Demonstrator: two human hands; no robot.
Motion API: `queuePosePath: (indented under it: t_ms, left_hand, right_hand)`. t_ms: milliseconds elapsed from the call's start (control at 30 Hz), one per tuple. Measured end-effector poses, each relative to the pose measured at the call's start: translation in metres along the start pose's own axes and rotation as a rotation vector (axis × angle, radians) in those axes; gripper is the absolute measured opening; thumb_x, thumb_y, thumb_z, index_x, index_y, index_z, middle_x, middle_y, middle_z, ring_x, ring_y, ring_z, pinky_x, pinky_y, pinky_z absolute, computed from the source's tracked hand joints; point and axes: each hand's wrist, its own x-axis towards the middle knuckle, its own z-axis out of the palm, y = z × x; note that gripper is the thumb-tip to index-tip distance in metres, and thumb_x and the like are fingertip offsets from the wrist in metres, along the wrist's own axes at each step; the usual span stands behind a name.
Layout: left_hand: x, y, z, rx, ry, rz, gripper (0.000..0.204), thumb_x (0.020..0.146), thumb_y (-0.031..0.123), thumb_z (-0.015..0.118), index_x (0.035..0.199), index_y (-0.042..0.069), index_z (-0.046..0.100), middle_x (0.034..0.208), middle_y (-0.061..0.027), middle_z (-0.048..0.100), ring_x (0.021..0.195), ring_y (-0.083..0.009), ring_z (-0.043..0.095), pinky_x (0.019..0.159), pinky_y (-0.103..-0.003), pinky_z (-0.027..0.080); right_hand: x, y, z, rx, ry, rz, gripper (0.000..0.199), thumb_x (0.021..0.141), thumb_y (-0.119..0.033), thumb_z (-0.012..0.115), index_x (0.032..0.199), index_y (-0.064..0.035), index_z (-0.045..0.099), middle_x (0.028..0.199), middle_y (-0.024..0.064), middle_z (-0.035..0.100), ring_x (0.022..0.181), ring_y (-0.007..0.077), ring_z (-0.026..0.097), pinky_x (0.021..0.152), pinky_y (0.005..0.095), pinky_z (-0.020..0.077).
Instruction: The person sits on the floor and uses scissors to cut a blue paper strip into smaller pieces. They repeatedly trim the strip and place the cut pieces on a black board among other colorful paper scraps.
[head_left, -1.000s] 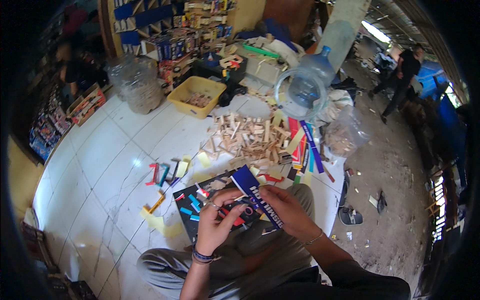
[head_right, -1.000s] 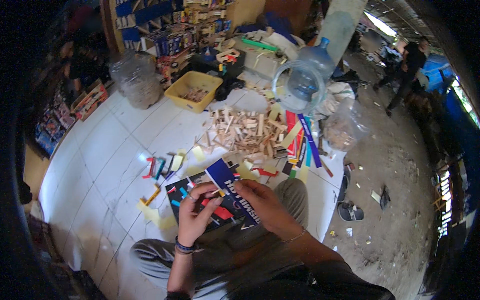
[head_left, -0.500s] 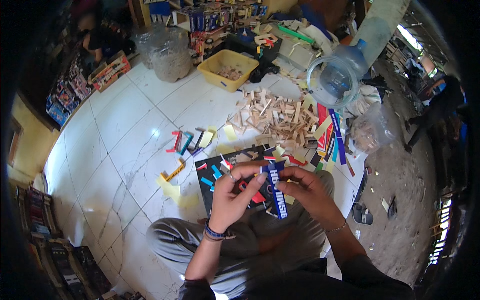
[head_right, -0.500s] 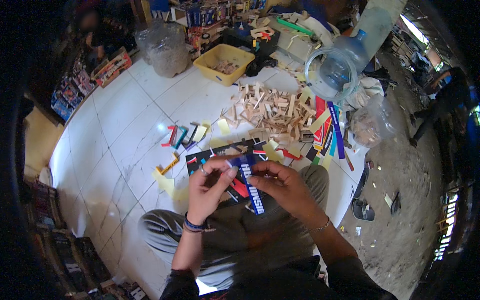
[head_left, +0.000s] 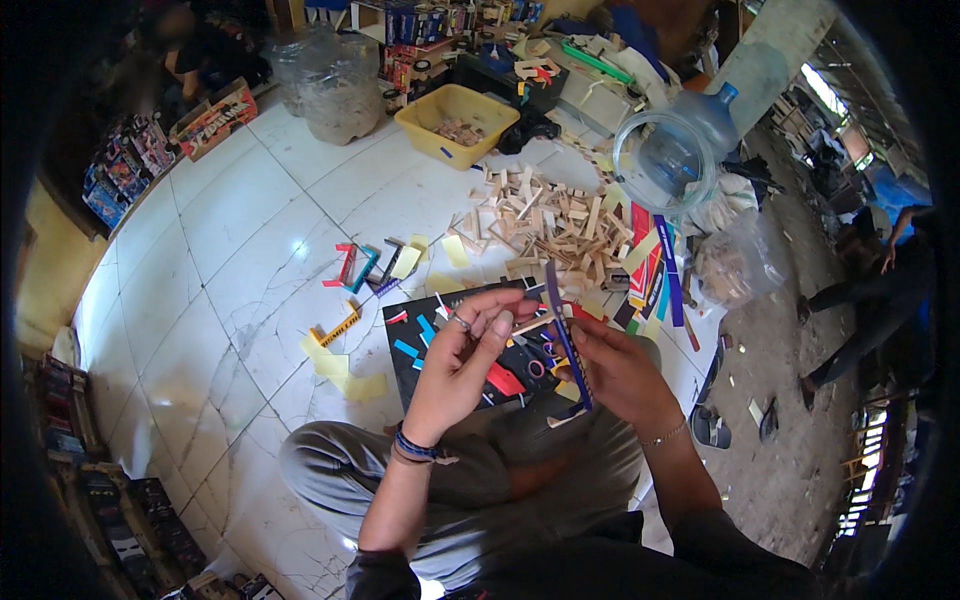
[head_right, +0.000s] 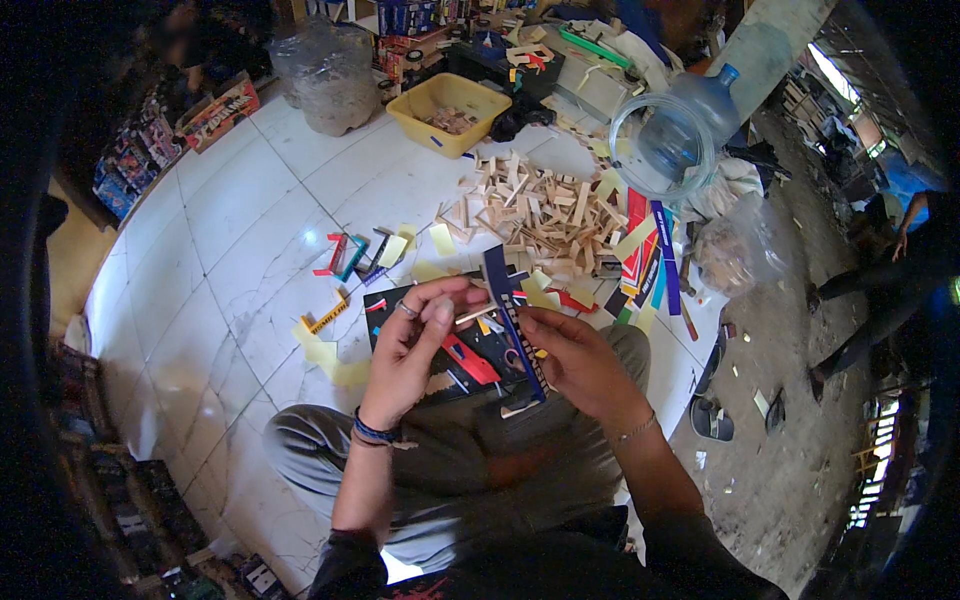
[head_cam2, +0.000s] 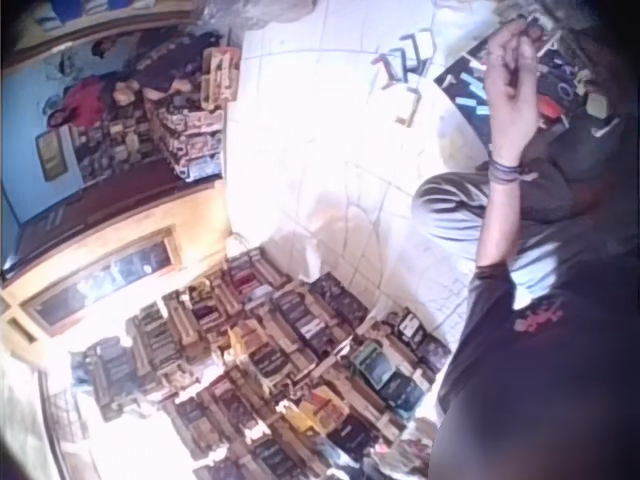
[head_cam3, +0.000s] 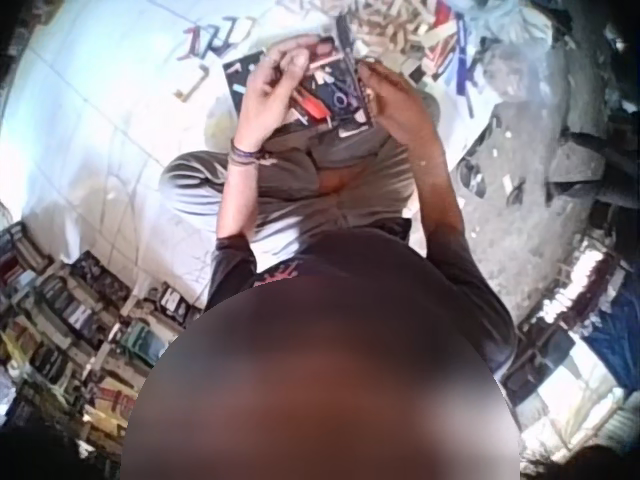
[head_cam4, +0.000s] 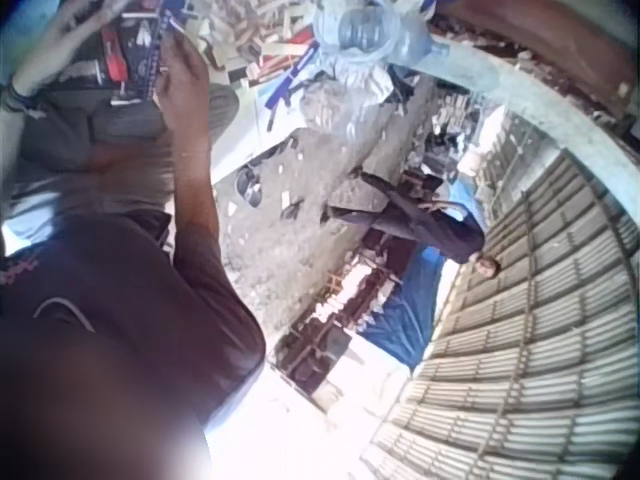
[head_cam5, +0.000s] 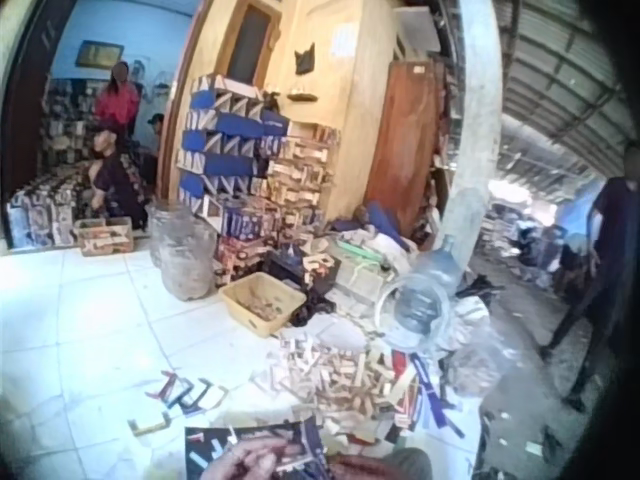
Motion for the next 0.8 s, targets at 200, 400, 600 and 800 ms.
queuePosePath:
  t_ms: [200, 400, 600, 800]
  left_hand:
    - [-0.005, -0.004, -0.001, -0.351, -0.154, -0.197, 0.054, 0.102, 0.021, 0.055, 0.148, 0.004, 0.034, 0.135, -0.0135, 0.054, 0.114, -0.0200, 0.060, 0.093, -0.033, 0.053]
    - [0.004, -0.026, 0.001, -0.153, -0.090, -0.037, 0.087, 0.080, -0.016, 0.068, 0.152, 0.007, 0.026, 0.130, -0.0113, 0.057, 0.113, -0.0180, 0.060, 0.091, -0.034, 0.054]
    - [0.001, -0.026, 0.003, -0.127, 0.095, -0.004, 0.073, 0.086, -0.014, 0.064, 0.148, 0.004, 0.029, 0.101, -0.0082, 0.067, 0.097, -0.0159, 0.067, 0.089, -0.030, 0.053]
    - [0.000, -0.016, 0.006, -0.023, 0.100, 0.099, 0.060, 0.088, -0.013, 0.063, 0.138, 0.002, 0.033, 0.103, -0.0100, 0.066, 0.098, -0.0168, 0.067, 0.089, -0.030, 0.054]
  right_hand:
    - [0.021, 0.003, -0.020, 0.144, -0.187, 0.165, 0.033, 0.102, -0.026, 0.057, 0.128, -0.0068, 0.058, 0.100, 0.0032, 0.067, 0.088, 0.0135, 0.064, 0.077, 0.0291, 0.0533]
    - [0.038, 0.020, -0.026, 0.220, -0.393, 0.246, 0.030, 0.100, -0.026, 0.059, 0.125, -0.0091, 0.058, 0.094, 0.0027, 0.065, 0.085, 0.0133, 0.059, 0.068, 0.0286, 0.0462]
    - [0.048, 0.054, -0.026, 0.393, -0.447, 0.274, 0.027, 0.100, -0.029, 0.059, 0.119, -0.0095, 0.060, 0.095, 0.0036, 0.066, 0.081, 0.0150, 0.058, 0.069, 0.0294, 0.0459]
    - [0.064, 0.073, -0.065, -1.225, 0.231, -0.485, 0.042, 0.091, -0.033, 0.067, 0.122, -0.0064, 0.056, 0.107, 0.0153, 0.063, 0.092, 0.0295, 0.065, 0.080, 0.0401, 0.0533]
